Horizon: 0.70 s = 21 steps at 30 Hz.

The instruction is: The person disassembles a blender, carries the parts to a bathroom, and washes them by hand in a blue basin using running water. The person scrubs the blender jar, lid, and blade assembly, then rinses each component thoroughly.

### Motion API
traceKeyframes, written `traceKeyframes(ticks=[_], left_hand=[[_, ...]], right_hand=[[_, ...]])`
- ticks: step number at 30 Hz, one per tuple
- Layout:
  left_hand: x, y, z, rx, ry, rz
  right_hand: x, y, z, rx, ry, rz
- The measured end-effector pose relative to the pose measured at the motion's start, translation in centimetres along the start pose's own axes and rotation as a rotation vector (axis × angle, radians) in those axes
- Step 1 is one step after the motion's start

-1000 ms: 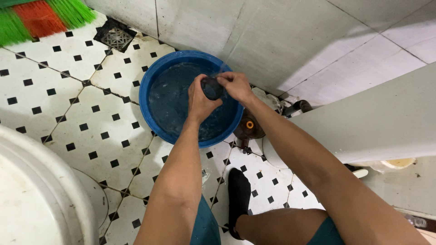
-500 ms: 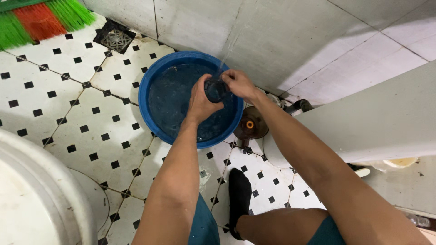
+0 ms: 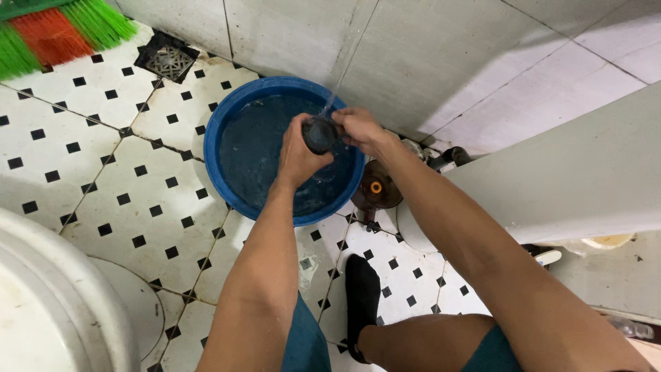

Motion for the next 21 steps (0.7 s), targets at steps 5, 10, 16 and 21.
traceKeyframes(ticks=[5,10,16,21], left_hand=[[-0.6,-0.2,-4.0,0.415,-0.493,-0.051],[0.4,2.6,-4.2,0.995,-0.793,-0.346],[0.4,3.1,-4.0,1.261,-0.767,-0.366],[0.6,2.8,-3.3,1.386,-0.666,-0.481]], right_hand=[[-1.4,-0.5,-0.1,0.139,-0.151,0.046],[-0.8,0.6,-2.2,0.313,-0.451,0.039],[1.2,1.7,-4.5,0.488,-0.581,0.024],[1.8,1.7,-4.8,0.271,-0.441,-0.033]])
Point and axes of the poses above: each hand's wrist, its own x-axis away from the middle knuckle, its own y-axis out of the palm, z = x × y, the point moved 8 cm from there along -x, towards the middle knuckle, and after that the axes turned 8 degrees about -y, right-handed, at the moved point
